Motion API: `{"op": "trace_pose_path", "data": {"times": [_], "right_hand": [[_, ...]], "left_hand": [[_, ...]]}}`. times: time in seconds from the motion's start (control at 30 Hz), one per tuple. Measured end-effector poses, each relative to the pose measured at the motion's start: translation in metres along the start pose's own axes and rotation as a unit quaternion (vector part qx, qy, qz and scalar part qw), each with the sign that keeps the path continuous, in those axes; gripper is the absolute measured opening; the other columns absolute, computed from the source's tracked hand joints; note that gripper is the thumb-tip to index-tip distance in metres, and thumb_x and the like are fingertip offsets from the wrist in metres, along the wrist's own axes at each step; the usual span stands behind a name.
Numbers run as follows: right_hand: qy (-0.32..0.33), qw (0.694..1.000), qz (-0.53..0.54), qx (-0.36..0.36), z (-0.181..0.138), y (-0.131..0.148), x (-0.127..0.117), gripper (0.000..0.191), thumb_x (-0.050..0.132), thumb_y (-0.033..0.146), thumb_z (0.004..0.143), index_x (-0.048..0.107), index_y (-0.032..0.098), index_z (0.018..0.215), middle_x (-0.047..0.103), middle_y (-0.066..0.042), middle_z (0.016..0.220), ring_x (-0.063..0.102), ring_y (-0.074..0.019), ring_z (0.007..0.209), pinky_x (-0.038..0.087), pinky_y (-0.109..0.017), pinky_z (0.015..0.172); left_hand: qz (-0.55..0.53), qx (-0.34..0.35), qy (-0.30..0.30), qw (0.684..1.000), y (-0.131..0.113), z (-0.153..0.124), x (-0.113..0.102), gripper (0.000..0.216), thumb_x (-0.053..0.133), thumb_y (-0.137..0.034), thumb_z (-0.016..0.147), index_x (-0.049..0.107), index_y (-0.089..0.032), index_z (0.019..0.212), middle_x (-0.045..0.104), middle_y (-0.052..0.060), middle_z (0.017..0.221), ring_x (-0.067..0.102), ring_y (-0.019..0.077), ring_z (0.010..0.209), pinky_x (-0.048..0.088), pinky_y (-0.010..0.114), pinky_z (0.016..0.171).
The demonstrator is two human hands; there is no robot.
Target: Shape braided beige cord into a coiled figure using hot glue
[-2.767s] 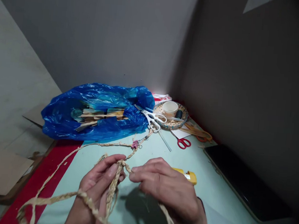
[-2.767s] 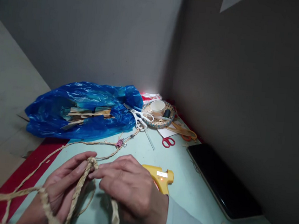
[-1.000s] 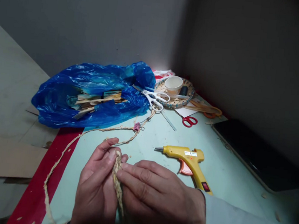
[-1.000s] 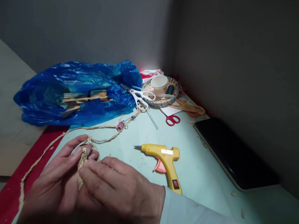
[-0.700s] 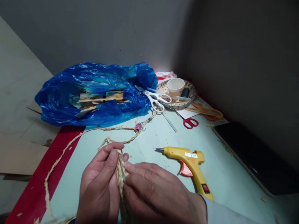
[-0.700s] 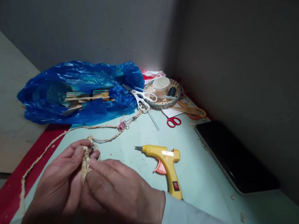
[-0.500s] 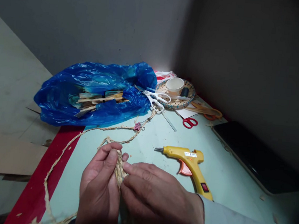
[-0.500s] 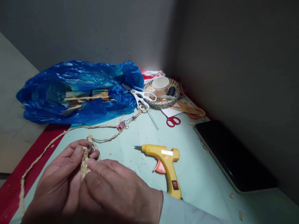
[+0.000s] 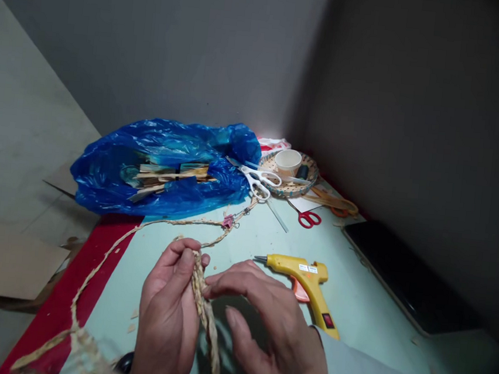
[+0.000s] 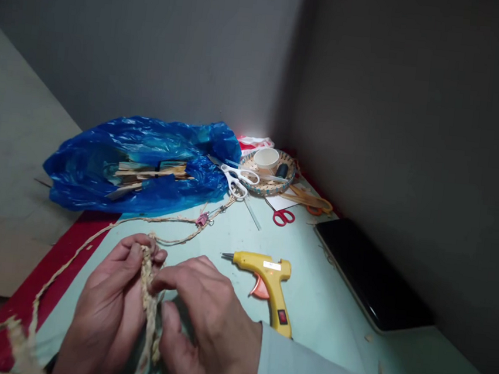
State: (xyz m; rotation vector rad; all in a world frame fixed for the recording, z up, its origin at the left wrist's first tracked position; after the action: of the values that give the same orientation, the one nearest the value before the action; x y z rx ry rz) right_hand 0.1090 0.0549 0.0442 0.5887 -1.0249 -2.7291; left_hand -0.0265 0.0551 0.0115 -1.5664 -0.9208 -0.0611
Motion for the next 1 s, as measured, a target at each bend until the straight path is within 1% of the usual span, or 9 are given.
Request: {"op": "trace_pose_path", "data": {"times": [0.17,0.27,0.37,0.5,0.6,0.7,0.77,0.9,1.0], "right_hand": [[-0.033,0.999,-0.009,0.030,0.002,-0.005,-0.004,0.016,0.062,0.015,0.094,0.058,0.019,0.109,0.072,-0.004,0.091,0.068,-0.0166,0.084,0.056,-0.029,0.078],[-0.054,0.995,0.025,0.079,0.004,-0.008,-0.005,0.026,0.072,0.017,0.088,0.056,0.020,0.108,0.067,0.000,0.089,0.066,-0.0146,0.080,0.055,-0.026,0.079],[-0.045,0.987,0.079,0.135,0.008,-0.012,-0.004,0.026,0.078,0.016,0.082,0.058,0.020,0.099,0.062,0.002,0.087,0.062,-0.0137,0.081,0.053,-0.026,0.080],[0.005,0.960,0.181,0.213,0.008,-0.020,0.005,0.020,0.078,0.022,0.082,0.059,0.019,0.089,0.064,0.001,0.090,0.061,-0.0141,0.084,0.051,-0.026,0.080],[0.069,0.920,0.278,0.268,0.004,-0.024,0.017,0.020,0.074,0.025,0.085,0.057,0.020,0.094,0.064,0.001,0.089,0.062,-0.0128,0.080,0.051,-0.024,0.075],[0.114,0.886,0.343,0.289,0.002,-0.021,0.022,0.022,0.071,0.031,0.089,0.055,0.019,0.098,0.061,0.002,0.081,0.066,-0.0137,0.074,0.051,-0.023,0.067],[0.116,0.903,0.309,0.275,0.005,-0.019,0.016,0.016,0.068,0.030,0.091,0.058,0.018,0.095,0.061,0.003,0.077,0.065,-0.0135,0.071,0.050,-0.023,0.066],[0.074,0.965,0.109,0.227,0.014,-0.017,-0.008,0.010,0.072,0.024,0.087,0.064,0.019,0.089,0.063,0.003,0.078,0.058,-0.0123,0.070,0.045,-0.023,0.067],[0.059,0.979,0.015,0.196,0.016,-0.015,-0.019,0.010,0.072,0.023,0.087,0.064,0.019,0.091,0.062,0.003,0.077,0.054,-0.0118,0.068,0.042,-0.023,0.065]], "left_hand": [[-0.009,0.015,0.055,0.998,-0.002,-0.006,0.009,0.006,0.072,-0.017,0.085,0.067,-0.019,0.083,0.058,0.001,0.081,0.056,0.0124,0.076,0.052,0.017,0.065],[-0.005,0.031,0.096,0.995,-0.006,-0.011,0.016,0.010,0.077,-0.019,0.082,0.068,-0.019,0.077,0.060,0.000,0.077,0.058,0.0128,0.074,0.054,0.020,0.065],[0.004,0.061,0.124,0.990,-0.014,-0.014,0.021,0.017,0.084,-0.024,0.075,0.068,-0.019,0.071,0.057,-0.002,0.075,0.055,0.0123,0.070,0.056,0.023,0.064],[0.028,0.097,0.134,0.986,-0.022,-0.015,0.021,0.025,0.092,-0.029,0.065,0.068,-0.021,0.067,0.056,-0.003,0.073,0.057,0.0131,0.071,0.057,0.021,0.062],[0.054,0.123,0.136,0.982,-0.028,-0.013,0.020,0.024,0.091,-0.032,0.066,0.069,-0.022,0.068,0.057,-0.004,0.075,0.060,0.0146,0.076,0.060,0.024,0.068],[0.080,0.163,0.143,0.973,-0.038,-0.010,0.018,0.019,0.089,-0.030,0.071,0.071,-0.023,0.070,0.059,-0.004,0.078,0.060,0.0122,0.077,0.058,0.021,0.078],[0.103,0.185,0.154,0.965,-0.046,-0.008,0.015,0.015,0.086,-0.031,0.074,0.074,-0.023,0.072,0.061,-0.003,0.079,0.060,0.0128,0.079,0.058,0.021,0.082],[0.146,0.206,0.176,0.952,-0.061,-0.002,0.007,0.021,0.085,-0.042,0.072,0.079,-0.022,0.075,0.066,0.003,0.089,0.062,0.0201,0.089,0.059,0.027,0.080],[0.216,0.217,0.182,0.935,-0.068,0.001,0.003,0.013,0.087,-0.029,0.071,0.076,-0.024,0.076,0.065,0.003,0.093,0.062,0.0211,0.090,0.057,0.025,0.073]]}}
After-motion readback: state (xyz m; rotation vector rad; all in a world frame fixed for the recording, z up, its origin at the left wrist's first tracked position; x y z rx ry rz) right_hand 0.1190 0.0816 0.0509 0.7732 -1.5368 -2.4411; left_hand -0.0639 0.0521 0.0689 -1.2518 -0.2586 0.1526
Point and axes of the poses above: each hand's wrist, its own z-axis towards the middle knuckle, its own x-axis out of the palm, y = z × x, the point moved 6 cm from there along z, towards the middle knuckle
